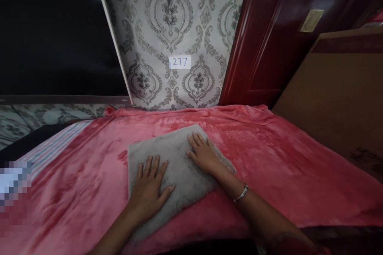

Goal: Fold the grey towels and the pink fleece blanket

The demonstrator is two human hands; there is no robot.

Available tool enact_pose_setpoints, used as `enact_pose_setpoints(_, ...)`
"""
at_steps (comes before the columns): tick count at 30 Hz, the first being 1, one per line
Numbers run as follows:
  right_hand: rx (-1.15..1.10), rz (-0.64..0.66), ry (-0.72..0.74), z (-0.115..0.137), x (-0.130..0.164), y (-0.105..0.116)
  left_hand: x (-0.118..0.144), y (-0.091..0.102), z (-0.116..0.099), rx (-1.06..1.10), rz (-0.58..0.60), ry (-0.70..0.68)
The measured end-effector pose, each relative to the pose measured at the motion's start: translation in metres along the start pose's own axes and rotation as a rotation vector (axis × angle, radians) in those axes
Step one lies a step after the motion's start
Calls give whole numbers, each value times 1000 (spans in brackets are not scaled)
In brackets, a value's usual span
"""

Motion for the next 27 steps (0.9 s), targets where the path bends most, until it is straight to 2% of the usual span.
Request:
enact_pose_setpoints(3,-2,2,68,7,-6,6,-14,13,-4,28,86,-17)
enact_pose_setpoints(7,5,-30,75,5,-26,16,-62,33,-24,40,187,-99)
enact_pose_setpoints(9,19,-55,79,2,-38,18,-89,33,-27,17,217,-92)
enact_pose_setpoints(12,10,-28,64,-8,-50,10,-117,18,-10,-31,259,40)
enact_pose_setpoints(14,-18,-10,46,-15,-53,2,-122,5,3,-51,271,116)
enact_pose_setpoints(17,-50,-19,36,-20,-53,-3,-119,-4,12,-66,262,137)
enact_pose_setpoints(23,-99,-30,23,-28,-57,-6,-117,-3,11,-42,269,141)
enact_pose_setpoints(27,-191,-32,-6,-49,-61,-12,-118,-1,13,-26,240,137)
Point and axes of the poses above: each hand's wrist, its own x-axis away from the middle knuckle, its own y-axis out of the back of the hand, z = x × y, the point moved 9 cm from there along -x, towards the middle knuckle, and after that the axes turned 8 degrees about z, right-handed, at the moved point
